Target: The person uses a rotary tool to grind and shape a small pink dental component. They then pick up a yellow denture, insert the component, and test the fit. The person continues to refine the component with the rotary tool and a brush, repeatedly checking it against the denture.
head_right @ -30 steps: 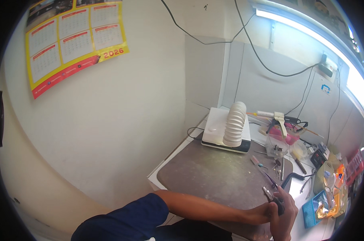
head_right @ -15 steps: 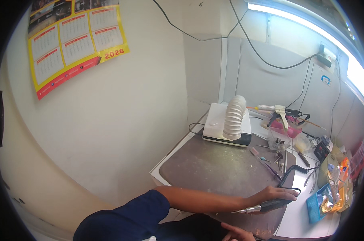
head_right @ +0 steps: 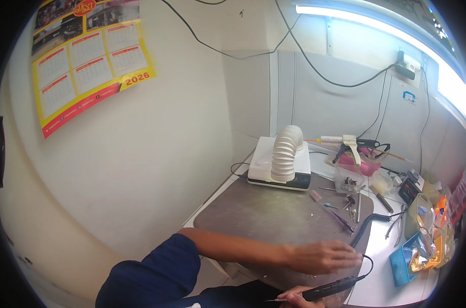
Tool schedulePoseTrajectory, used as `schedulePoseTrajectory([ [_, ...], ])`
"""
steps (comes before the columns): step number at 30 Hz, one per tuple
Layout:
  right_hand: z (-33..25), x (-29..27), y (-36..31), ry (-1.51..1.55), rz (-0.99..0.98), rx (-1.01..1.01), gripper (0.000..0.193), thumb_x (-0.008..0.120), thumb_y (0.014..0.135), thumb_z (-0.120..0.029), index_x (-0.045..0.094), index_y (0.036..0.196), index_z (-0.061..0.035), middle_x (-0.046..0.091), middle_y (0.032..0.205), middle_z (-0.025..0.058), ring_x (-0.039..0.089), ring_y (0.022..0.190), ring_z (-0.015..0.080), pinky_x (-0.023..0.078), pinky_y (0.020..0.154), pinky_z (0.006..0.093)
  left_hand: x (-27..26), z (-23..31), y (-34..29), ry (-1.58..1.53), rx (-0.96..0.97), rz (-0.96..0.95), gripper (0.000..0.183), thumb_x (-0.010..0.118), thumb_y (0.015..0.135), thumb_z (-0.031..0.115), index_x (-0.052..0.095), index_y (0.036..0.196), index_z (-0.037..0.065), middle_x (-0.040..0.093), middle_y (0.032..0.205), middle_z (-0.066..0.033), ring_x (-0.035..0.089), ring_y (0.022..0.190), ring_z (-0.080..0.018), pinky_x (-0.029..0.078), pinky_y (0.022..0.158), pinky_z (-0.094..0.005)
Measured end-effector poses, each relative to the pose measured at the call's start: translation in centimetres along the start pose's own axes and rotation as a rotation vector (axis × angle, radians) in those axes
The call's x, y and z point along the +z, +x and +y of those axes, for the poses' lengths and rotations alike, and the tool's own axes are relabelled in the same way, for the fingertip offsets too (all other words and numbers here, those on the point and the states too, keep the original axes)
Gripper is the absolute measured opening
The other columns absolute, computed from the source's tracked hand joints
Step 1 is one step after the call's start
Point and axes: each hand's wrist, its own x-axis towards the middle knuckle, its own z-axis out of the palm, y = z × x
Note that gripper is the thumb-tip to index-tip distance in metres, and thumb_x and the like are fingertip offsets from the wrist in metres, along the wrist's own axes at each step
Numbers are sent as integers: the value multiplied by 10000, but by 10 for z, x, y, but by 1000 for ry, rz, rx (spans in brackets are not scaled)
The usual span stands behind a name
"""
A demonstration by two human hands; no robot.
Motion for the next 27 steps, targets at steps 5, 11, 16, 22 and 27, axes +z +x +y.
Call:
schedulePoseTrajectory([
  [5, -16, -20, 0, -42, 68, -40, 328, 649, 934, -272, 686, 947, 54, 580, 633, 58, 512, 538, 137, 451, 549, 266, -27, -30, -25, 47, -297, -108, 451, 664, 822, 82, 557, 1248, -18, 516, 1347, -180, 506, 1216, -337, 449, 1017, -409],
  [11, -33, -80, 12, 35, 160, -272, 194, 639, 902, -219, 621, 940, -30, 654, 966, 149, 574, 617, 156, 565, 659, 380, -27, -40, -22, -1, -462, -116, 409, 627, 858, 71, 557, 1253, -10, 564, 1275, -175, 521, 1182, -342, 418, 1031, -425],
  [16, -79, -102, 84, -76, 291, -491, 307, 571, 963, -226, 675, 1075, 40, 644, 873, 100, 546, 644, 123, 502, 692, 291, -35, -42, -34, 99, -626, 6, 385, 628, 819, -42, 610, 1199, 20, 620, 1086, -171, 598, 1007, -352, 494, 877, -411],
  [22, -96, -150, 103, -249, 410, -521, 318, 564, 971, -229, 674, 1140, 16, 628, 833, 62, 597, 744, 113, 514, 707, 272, -32, -41, -12, 195, -688, -80, 291, 682, 796, -27, 692, 1077, 44, 623, 949, -111, 612, 850, -261, 508, 723, -355],
  [27, -84, -154, 95, -354, 440, -533, 301, 563, 972, -207, 678, 1157, 0, 644, 860, 79, 605, 756, 115, 523, 707, 258, -32, -38, -14, 150, -602, -167, 284, 719, 788, 15, 709, 1068, 63, 624, 910, -84, 599, 820, -246, 502, 707, -354],
])
